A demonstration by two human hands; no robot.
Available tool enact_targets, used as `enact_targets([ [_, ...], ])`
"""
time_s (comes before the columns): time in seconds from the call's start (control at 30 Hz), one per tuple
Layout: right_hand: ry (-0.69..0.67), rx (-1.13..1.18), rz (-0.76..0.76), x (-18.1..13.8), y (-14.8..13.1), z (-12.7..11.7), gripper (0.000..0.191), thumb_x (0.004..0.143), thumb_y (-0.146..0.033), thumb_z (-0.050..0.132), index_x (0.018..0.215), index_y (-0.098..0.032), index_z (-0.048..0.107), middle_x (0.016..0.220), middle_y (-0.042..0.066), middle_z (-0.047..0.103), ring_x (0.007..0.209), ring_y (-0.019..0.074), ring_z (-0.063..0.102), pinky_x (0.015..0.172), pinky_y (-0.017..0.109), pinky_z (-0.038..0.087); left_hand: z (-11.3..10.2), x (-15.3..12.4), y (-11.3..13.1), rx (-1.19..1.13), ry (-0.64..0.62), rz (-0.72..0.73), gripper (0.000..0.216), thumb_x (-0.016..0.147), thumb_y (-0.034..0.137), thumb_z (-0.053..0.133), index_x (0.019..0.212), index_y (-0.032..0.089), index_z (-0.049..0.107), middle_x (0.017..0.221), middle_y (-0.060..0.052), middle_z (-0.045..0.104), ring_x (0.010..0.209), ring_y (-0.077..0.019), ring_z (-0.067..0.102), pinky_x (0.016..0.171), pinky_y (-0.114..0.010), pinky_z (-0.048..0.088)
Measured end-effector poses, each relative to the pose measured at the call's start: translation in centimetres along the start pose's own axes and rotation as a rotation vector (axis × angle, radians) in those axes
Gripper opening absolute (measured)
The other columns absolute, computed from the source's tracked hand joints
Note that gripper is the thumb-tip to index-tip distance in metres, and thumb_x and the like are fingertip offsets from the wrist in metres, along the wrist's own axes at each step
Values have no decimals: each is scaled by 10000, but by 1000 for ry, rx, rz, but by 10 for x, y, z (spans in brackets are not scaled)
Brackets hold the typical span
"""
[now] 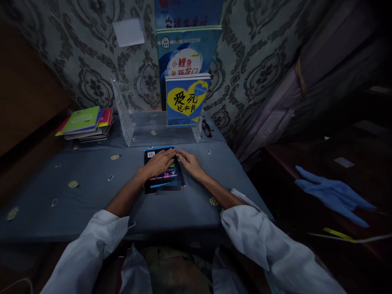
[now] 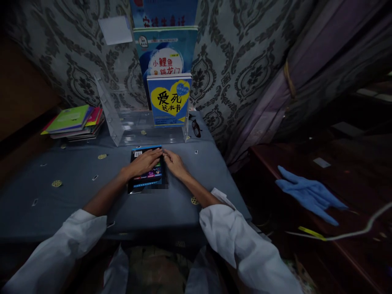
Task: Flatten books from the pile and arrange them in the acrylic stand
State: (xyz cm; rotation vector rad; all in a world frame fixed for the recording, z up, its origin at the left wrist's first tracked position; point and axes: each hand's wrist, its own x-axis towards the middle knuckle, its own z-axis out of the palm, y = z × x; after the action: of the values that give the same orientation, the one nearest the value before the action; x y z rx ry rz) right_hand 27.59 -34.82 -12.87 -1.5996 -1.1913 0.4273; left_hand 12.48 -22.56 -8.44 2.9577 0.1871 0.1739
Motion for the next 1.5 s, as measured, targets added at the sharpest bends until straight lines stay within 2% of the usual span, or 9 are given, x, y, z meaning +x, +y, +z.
enact_targets([
  [0.17, -11, 37, 24, 8, 3, 0, 379, 942, -300, 563, 1291, -201, 673, 1310, 88, 699, 1215, 251, 660, 1092, 445, 487, 0, 2, -3, 9, 8, -14, 466, 1039, 286, 307, 1454, 156, 474, 1574, -109, 435, 1495, -209, 348, 1225, -435, 283],
  [0.53, -8, 9, -2, -8, -3, -4, 350, 943, -265, 536, 1251, -213, 696, 1238, 77, 737, 1199, 251, 671, 1093, 459, 487, -3, -7, 5, -6, -12, 23, 468, 1048, 308, 304, 1464, 166, 463, 1588, -106, 413, 1501, -205, 334, 1228, -432, 272],
  [0.77, -26, 27, -23, -15, -6, -7, 354, 949, -280, 524, 1248, -214, 701, 1249, 76, 732, 1199, 244, 670, 1095, 447, 486, -1, -12, 11, -4, -44, 18, 537, 1035, 430, 370, 1503, 169, 406, 1598, -129, 388, 1518, -234, 293, 1230, -462, 260],
  [0.93, -16, 29, -14, -7, -4, -4, 351, 945, -280, 536, 1247, -222, 704, 1270, 72, 722, 1212, 244, 662, 1092, 455, 487, 0, -10, 10, -13, -33, 3, 509, 1037, 390, 360, 1499, 181, 408, 1595, -123, 397, 1512, -228, 308, 1224, -469, 270],
  [1.17, -14, 37, 14, 13, 0, 2, 332, 929, -271, 578, 1228, -213, 710, 1230, 82, 741, 1172, 249, 687, 1046, 442, 522, -3, 0, 2, 9, -37, -45, 493, 1038, 357, 366, 1475, 138, 432, 1589, -154, 396, 1504, -243, 327, 1218, -466, 282],
  [1.5, -18, 44, -12, 6, 0, 0, 328, 925, -235, 554, 1204, -230, 726, 1223, 59, 744, 1195, 248, 674, 1059, 457, 514, -1, -1, 2, 19, -26, -35, 480, 1043, 367, 351, 1461, 153, 452, 1578, -147, 417, 1492, -245, 353, 1210, -472, 298],
])
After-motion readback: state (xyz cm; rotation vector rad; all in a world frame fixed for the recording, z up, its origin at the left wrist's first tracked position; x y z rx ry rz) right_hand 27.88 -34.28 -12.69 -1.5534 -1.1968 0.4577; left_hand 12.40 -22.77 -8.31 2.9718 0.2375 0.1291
